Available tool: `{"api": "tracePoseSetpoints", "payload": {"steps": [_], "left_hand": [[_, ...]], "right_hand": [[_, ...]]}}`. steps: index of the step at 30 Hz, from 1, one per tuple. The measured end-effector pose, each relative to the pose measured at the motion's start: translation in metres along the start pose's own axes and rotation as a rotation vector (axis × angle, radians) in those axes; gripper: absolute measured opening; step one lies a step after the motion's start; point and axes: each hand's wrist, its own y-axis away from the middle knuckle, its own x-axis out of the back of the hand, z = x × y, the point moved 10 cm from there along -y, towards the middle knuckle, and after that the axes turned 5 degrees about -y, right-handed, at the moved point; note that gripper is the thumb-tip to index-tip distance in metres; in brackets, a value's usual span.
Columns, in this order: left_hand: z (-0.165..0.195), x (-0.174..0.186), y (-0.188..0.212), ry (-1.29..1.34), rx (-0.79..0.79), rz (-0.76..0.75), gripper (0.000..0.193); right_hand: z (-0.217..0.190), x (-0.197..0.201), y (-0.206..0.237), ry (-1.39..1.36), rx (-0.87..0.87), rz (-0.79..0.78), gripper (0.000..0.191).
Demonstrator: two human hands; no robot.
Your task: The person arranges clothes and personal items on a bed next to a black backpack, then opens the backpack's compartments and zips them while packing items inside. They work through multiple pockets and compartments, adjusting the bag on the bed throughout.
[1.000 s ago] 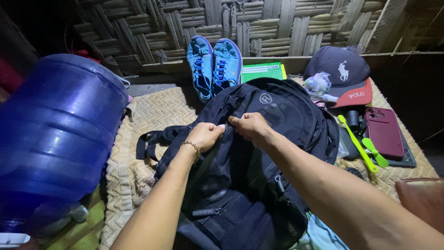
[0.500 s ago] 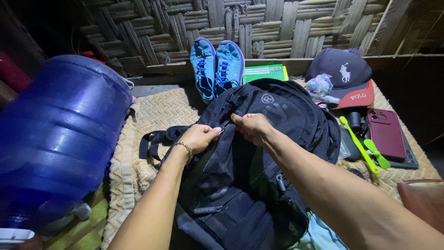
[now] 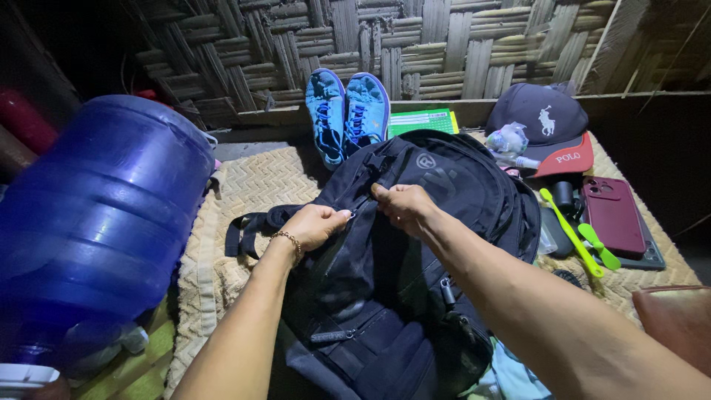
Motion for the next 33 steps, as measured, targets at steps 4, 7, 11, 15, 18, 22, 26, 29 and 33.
{"api": "tracePoseSetpoints", "payload": {"steps": [4, 7, 11, 15, 18, 22, 26, 29, 33], "left_hand": [[-0.004, -0.001, -0.002, -0.016, 0.022, 0.013, 0.043], [-0.004, -0.006, -0.006, -0.014, 0.017, 0.0, 0.045], [-0.002, -0.011, -0.014, -0.048, 0.016, -0.007, 0.044], [0.003, -0.012, -0.011, -0.077, 0.009, 0.024, 0.043], [0.02, -0.013, -0.011, -0.305, -0.064, 0.057, 0.043], [0.027, -0.014, -0.005, -0.268, -0.075, 0.098, 0.046], [0.026, -0.019, -0.003, -0.242, -0.043, 0.073, 0.049], [0.03, -0.02, -0.002, -0.31, -0.06, 0.091, 0.047], [0.036, -0.026, 0.001, -0.404, -0.091, 0.097, 0.05]], "right_hand": [[0.002, 0.002, -0.001, -0.027, 0.01, 0.021, 0.04], [0.001, 0.002, 0.003, -0.035, 0.02, 0.024, 0.041], [-0.006, 0.003, 0.013, 0.019, 0.056, 0.018, 0.043], [-0.014, -0.002, 0.033, 0.098, 0.076, -0.065, 0.049], [-0.006, -0.01, 0.049, -0.002, -0.091, -0.154, 0.049], [-0.007, -0.014, 0.064, 0.001, -0.114, -0.106, 0.046], [-0.014, -0.019, 0.068, 0.025, -0.032, -0.067, 0.041], [-0.017, -0.023, 0.07, -0.026, 0.004, -0.035, 0.04], [-0.022, -0.021, 0.078, 0.039, 0.082, 0.06, 0.038]]}}
